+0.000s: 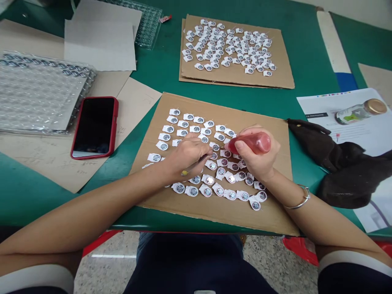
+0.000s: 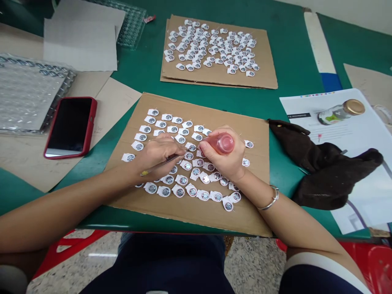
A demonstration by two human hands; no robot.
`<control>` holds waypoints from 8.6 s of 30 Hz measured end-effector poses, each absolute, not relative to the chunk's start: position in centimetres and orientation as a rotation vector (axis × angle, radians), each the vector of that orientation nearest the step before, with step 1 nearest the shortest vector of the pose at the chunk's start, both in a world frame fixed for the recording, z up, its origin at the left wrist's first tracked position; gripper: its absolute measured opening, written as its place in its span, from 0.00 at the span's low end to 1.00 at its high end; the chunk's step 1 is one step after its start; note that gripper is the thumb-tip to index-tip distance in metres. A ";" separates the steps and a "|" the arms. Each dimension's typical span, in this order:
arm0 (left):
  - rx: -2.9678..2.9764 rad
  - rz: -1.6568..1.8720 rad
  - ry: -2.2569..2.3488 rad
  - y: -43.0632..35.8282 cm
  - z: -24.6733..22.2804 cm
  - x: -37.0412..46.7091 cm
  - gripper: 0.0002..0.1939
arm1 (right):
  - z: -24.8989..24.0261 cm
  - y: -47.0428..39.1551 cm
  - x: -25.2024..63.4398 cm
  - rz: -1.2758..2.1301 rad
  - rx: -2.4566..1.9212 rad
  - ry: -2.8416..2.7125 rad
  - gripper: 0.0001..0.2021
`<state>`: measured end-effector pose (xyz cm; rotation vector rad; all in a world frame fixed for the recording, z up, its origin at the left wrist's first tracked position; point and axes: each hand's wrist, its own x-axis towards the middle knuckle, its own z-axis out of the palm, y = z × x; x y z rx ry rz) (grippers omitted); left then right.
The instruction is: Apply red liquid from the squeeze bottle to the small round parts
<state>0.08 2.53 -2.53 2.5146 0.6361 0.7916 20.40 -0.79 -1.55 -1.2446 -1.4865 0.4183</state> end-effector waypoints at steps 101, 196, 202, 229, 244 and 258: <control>2.513 0.881 0.788 0.5 -1.1 -2.5 0.05 | 0.4 2.5 16.6 0.834 -1.111 -1.153 0.12; 3.037 0.595 0.712 -0.7 -0.8 -1.2 0.12 | -0.8 1.3 16.7 0.574 -1.380 -1.539 0.12; 3.025 0.639 0.740 -0.7 -1.1 -1.2 0.12 | -0.5 1.2 16.6 0.497 -1.315 -1.610 0.11; 2.902 0.698 0.790 -0.1 -1.7 -1.6 0.11 | -0.5 0.9 16.7 0.406 -1.219 -1.644 0.09; 2.521 0.837 0.710 1.2 -2.3 -2.4 0.06 | -0.8 1.0 16.8 0.395 -1.164 -1.645 0.09; 2.535 0.812 0.743 1.1 -2.0 -2.5 0.06 | -0.7 1.0 16.8 0.420 -1.129 -1.652 0.08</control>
